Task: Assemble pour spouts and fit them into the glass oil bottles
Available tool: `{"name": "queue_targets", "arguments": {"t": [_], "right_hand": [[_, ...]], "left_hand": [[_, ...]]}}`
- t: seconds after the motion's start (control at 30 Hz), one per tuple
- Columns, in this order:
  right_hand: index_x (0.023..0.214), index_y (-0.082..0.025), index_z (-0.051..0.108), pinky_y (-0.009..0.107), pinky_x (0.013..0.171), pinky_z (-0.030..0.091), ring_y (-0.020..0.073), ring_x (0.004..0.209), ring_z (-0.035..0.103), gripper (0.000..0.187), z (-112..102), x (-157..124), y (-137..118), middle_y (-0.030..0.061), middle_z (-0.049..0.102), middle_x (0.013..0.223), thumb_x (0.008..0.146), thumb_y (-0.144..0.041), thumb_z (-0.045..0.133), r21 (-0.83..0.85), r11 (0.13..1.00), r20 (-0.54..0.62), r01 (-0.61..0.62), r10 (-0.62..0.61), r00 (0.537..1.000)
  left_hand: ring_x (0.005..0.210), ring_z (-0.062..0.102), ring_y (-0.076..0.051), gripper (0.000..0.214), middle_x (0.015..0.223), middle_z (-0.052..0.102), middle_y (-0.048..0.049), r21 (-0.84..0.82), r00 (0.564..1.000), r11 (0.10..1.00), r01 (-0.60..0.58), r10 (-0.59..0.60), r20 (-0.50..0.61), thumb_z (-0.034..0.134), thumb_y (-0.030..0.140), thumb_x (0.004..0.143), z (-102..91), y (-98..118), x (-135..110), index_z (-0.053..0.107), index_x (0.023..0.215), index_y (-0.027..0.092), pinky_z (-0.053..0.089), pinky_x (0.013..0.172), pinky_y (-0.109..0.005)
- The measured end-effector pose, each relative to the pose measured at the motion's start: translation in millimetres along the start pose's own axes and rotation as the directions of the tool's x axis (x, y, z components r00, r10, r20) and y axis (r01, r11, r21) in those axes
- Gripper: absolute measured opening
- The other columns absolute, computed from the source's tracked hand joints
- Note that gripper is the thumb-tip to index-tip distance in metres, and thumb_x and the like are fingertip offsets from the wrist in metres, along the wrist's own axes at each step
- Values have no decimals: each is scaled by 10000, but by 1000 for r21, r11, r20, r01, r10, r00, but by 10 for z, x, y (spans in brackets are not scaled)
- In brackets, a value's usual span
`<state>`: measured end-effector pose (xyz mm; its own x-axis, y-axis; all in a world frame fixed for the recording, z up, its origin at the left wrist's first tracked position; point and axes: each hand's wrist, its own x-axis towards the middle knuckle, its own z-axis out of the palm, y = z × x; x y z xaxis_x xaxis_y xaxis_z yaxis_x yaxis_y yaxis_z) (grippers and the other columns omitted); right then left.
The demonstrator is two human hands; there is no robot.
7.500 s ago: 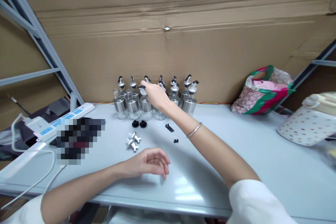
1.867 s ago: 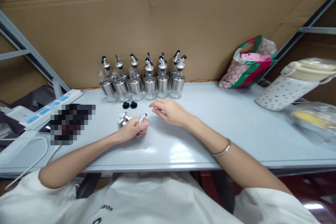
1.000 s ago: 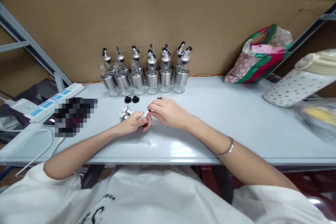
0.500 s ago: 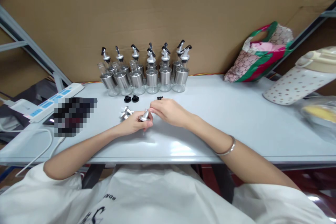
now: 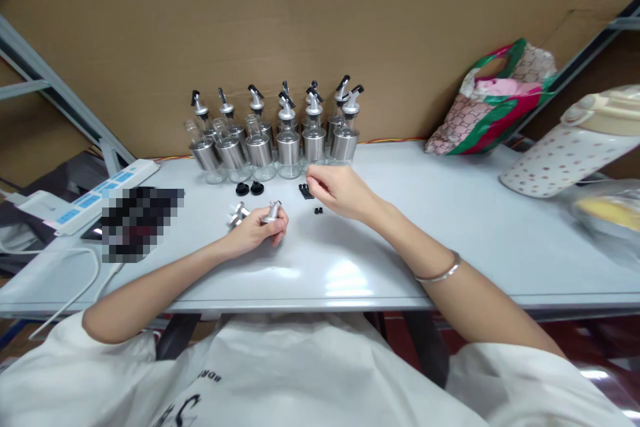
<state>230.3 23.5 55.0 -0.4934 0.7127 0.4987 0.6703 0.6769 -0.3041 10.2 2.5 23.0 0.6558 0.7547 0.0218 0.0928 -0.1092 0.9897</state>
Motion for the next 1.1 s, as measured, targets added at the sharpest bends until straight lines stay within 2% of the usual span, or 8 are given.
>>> {"name": "queue_targets", "arguments": {"t": [0.17,0.3,0.43,0.53,0.73,0.9,0.97,1.1], "right_hand": [[763,-178,601,277,655,431,164,669,522,303,71,15,197,53,523,745,948,-337,420,-12,997,31,78,-78,996],[815,-154,634,299,702,458,184,714,564,256,111,9,325,85,572,807,930,-255,428,-31,999,177,-9,15,984],[820,-153,616,280,677,441,177,692,572,219,106,-9,373,83,639,792,862,-88,411,-121,980,368,-156,190,910],[818,-162,606,248,612,420,153,632,558,199,93,-20,375,53,651,736,827,-59,436,-133,962,453,-238,273,849],[796,-157,625,244,612,418,154,646,564,159,51,-11,353,51,659,732,837,-124,474,-123,950,496,-287,309,812],[864,-129,648,238,607,434,144,612,564,204,-22,14,272,39,630,668,808,-92,455,-32,922,613,-385,323,721],[884,-120,657,237,604,436,143,608,565,231,-35,21,236,36,623,658,790,-71,451,-5,918,618,-396,314,721],[874,-111,680,243,610,446,145,614,569,253,-13,26,200,46,632,668,781,-71,448,31,933,592,-358,272,759]], "left_hand": [[513,447,-84,525,549,498,51,10,1000,1000,-7,7,2,612,670,719,10,10,-2,486,705,160,360,591,-252],[511,447,-84,515,552,501,51,4,1000,1000,0,0,-2,619,656,722,11,7,0,487,717,158,359,588,-252],[511,446,-85,504,553,502,47,1,1000,1000,-11,11,2,622,642,728,9,11,-3,488,714,156,358,587,-253],[514,441,-84,490,551,500,47,3,1000,1000,-14,14,5,619,628,740,7,6,-6,487,714,157,355,589,-252],[508,437,-81,476,539,495,49,3,1000,1000,-10,10,-1,633,607,737,15,7,-2,489,706,154,358,584,-249],[507,445,-83,496,544,497,45,-11,1000,1000,-13,13,1,633,627,722,15,16,2,490,701,152,357,576,-248],[507,442,-83,498,542,499,43,-6,1000,1000,-17,17,1,629,630,725,13,10,3,492,699,152,357,577,-248],[506,438,-82,482,537,502,44,0,1000,1000,-30,30,3,627,615,740,10,-18,5,497,705,152,354,577,-246]]}}
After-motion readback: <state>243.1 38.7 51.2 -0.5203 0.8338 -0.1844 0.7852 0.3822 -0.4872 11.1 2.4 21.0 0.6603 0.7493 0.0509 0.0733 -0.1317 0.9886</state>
